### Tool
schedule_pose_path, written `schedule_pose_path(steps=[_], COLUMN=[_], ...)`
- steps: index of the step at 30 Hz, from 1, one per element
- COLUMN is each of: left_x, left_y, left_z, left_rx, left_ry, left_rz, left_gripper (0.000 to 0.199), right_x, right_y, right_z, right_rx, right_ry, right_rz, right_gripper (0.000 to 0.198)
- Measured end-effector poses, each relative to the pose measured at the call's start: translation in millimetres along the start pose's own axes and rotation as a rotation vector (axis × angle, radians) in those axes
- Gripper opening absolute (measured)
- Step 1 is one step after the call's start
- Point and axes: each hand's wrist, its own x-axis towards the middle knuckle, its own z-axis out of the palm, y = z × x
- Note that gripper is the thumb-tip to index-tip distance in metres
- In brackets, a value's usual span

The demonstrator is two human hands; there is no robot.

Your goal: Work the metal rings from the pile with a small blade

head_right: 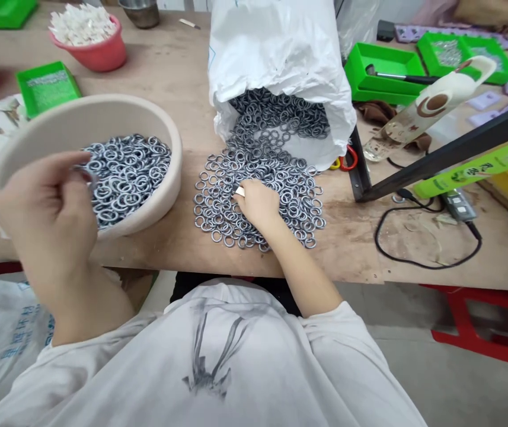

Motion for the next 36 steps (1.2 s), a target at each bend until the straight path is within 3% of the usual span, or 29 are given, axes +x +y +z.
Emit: schedule_pose_path(steps=[2,5,8,11,13,16,20,22,28,36], left_x=[7.2,1.5,-14.0,-26.8,-32.8,-41.7,-54.3,-58.9,-60.8,-62.3], left_y=[-10.8,-5.7,20.5,49.8,64.1,79.3,98.1,106.4,111.8,102.6], left_z=[-1.0,4.7,21.4,50.3,72.9,103.4,123.5,124.4,116.0,115.0], left_rx=[0.248,0.227,-0.089,-0.493,-0.673,-0.955,-1.298,-1.351,-1.389,-1.418], left_ry=[-0.057,-0.068,-0.103,-0.465,-0.646,-0.805,-0.835,-0.819,-0.870,-0.822], left_rz=[0.056,0.135,0.229,0.243,0.185,-0.055,-0.493,-0.621,-0.700,-0.740], left_gripper=[0.038,0.037,0.029,0.020,0.022,0.033,0.037,0.038,0.039,0.034], right_x=[14.3,19.3,2.7,-25.4,-42.1,-57.8,-70.8,-75.0,-72.9,-91.0], right_y=[-1.4,4.8,13.1,13.4,9.5,5.8,8.1,9.5,14.4,7.1], right_z=[5.5,3.4,-14.8,-38.8,-48.9,-48.2,-30.9,-23.4,-18.3,-30.0], right_rx=[-0.059,-0.015,0.345,0.907,1.123,1.235,1.136,1.052,1.116,0.623], right_ry=[-0.028,0.008,-0.049,-0.319,-0.402,-0.289,0.047,0.130,0.140,0.167], right_rz=[0.004,0.005,-0.070,-0.181,-0.188,-0.118,-0.004,0.006,-0.013,-0.204], right_gripper=[0.019,0.016,0.031,0.043,0.045,0.049,0.049,0.045,0.051,0.052])
